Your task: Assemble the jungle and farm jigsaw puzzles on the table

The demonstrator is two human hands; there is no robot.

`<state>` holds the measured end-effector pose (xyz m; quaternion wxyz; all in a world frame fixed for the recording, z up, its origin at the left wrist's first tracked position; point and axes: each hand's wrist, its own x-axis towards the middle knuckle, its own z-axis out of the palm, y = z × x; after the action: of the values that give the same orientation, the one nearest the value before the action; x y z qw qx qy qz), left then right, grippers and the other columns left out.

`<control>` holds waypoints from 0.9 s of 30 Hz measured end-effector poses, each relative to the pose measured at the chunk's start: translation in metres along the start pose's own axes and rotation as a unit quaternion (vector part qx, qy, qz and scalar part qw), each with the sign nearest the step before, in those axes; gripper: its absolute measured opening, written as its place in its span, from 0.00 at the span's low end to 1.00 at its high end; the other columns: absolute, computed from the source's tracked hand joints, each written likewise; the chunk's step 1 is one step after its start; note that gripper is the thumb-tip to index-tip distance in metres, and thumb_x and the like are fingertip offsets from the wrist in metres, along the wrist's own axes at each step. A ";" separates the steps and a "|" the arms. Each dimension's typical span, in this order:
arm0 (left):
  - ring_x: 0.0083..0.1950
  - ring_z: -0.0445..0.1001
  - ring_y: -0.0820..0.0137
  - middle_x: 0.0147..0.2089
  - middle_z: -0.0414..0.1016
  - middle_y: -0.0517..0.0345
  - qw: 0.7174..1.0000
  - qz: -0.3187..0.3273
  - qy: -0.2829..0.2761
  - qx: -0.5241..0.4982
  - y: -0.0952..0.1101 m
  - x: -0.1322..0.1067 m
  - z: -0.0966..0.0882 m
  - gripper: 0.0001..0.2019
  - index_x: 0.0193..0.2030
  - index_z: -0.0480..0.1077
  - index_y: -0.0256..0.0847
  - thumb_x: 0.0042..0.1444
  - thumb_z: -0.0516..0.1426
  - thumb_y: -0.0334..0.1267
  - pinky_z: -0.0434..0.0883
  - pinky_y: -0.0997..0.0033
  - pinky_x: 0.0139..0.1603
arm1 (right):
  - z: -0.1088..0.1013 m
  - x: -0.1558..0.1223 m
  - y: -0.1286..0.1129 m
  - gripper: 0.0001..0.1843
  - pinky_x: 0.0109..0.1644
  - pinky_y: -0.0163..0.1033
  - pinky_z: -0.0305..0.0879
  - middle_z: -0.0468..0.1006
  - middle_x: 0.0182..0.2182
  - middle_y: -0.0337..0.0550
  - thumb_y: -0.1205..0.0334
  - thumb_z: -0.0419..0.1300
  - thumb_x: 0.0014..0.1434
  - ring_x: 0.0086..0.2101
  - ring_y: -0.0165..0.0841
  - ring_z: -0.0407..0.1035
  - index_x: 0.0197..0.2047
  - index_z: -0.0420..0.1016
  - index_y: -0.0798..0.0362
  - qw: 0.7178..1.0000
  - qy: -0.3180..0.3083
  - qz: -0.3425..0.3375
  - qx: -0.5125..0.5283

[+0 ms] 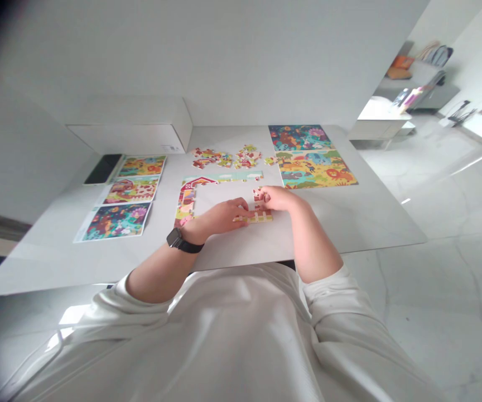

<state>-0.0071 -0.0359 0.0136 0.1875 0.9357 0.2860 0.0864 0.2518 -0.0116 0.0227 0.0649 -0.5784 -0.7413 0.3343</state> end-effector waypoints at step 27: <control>0.46 0.80 0.60 0.47 0.80 0.50 0.996 -0.078 0.039 -0.030 -0.010 0.000 -0.004 0.14 0.51 0.85 0.46 0.63 0.62 0.43 0.73 0.64 0.50 | 0.014 -0.008 -0.018 0.14 0.38 0.35 0.60 0.80 0.32 0.36 0.60 0.72 0.57 0.32 0.32 0.71 0.46 0.80 0.51 0.998 0.028 -0.048 -0.028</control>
<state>-0.0135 -0.0269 0.0135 0.2100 0.9003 0.3629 0.1165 0.2328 -0.0265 0.0245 0.0857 -0.5524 -0.7753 0.2939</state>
